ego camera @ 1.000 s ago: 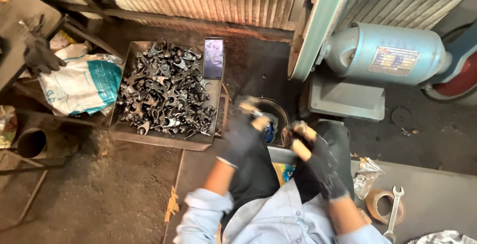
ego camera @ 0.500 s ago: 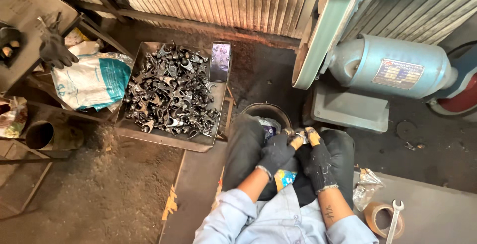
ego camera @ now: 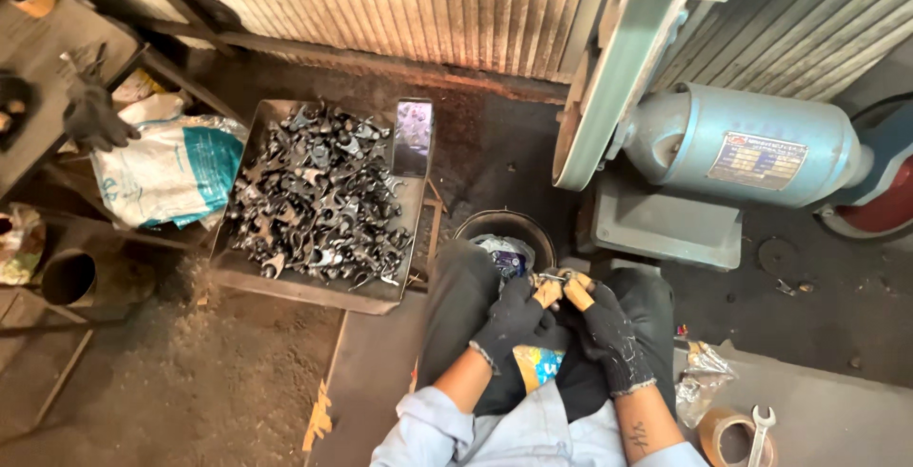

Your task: The person sits at a bench grinder and grinds small metal castings one at a time, holding each piece against the spinning wheel to remove excess material while sparks fly, then places the finished piece into a tray filled with similar ground parts and picks up the next piece.

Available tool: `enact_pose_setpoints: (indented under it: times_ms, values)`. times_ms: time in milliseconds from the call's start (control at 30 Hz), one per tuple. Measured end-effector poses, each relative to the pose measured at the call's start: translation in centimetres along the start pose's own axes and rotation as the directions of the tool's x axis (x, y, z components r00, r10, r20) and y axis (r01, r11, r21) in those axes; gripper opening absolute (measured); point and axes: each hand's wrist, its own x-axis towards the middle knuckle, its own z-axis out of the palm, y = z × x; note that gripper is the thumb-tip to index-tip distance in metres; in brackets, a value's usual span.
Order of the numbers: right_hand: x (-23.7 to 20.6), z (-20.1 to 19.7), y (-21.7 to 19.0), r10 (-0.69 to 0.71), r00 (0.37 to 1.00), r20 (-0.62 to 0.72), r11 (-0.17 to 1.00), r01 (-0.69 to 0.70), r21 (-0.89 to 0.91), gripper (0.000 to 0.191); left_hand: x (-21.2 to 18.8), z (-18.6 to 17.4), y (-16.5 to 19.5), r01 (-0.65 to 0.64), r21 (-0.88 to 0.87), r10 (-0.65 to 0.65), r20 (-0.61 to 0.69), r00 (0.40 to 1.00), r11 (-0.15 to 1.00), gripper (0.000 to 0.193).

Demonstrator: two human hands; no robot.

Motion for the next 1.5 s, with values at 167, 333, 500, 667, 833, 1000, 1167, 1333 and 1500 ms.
enact_pose_setpoints:
  times_ms: [167,333,500,667,833,1000,1167,1333,1500]
  values:
    - [3.8,-1.9,-2.7,-0.011,0.982,0.19,0.998,0.024,-0.064,0.034,3.6,1.2,2.0,-0.249,0.631,0.4,-0.107,0.91,0.735,0.034]
    - [12.0,-2.1,-2.5,-0.167,0.982,0.088,0.986,0.168,-0.003,0.026,12.7,2.7,3.3,0.098,0.861,0.202,-0.225,0.953,0.498,0.049]
    - [15.7,-2.2,0.2,0.095,0.985,-0.146,0.92,-0.03,0.391,0.024,15.3,1.5,2.7,-0.275,0.704,0.5,-0.13,0.856,0.655,0.04]
    - [13.1,-3.7,-0.6,-0.311,0.901,-0.301,0.938,0.241,-0.25,0.023,15.8,0.8,-0.4,-0.432,0.097,0.44,-0.086,0.894,0.897,0.036]
    - [12.2,-3.1,-0.8,-0.108,0.854,-0.509,0.986,0.157,0.055,0.026,18.5,1.5,-2.9,-0.324,0.398,0.396,-0.11,0.912,0.858,0.03]
    - [12.8,-2.6,-1.5,-0.373,0.86,-0.348,0.892,0.228,-0.391,0.021,18.3,2.4,-2.2,-0.336,0.005,0.328,-0.231,0.916,0.942,0.032]
    - [10.6,-2.6,-4.6,-0.316,0.889,-0.331,0.949,0.302,-0.096,0.016,15.7,3.4,-0.1,-0.164,-0.181,0.177,0.058,0.983,0.97,0.033]
    - [7.2,-1.4,-5.5,-0.133,0.953,-0.271,0.955,0.05,-0.293,0.033,12.2,2.4,0.7,-0.198,0.649,0.229,0.037,0.973,0.735,0.05]
    - [8.9,-1.3,-3.6,-0.329,0.899,-0.29,0.857,0.155,-0.491,0.038,12.6,-0.3,0.2,-0.312,0.692,0.348,0.093,0.933,0.651,0.033]
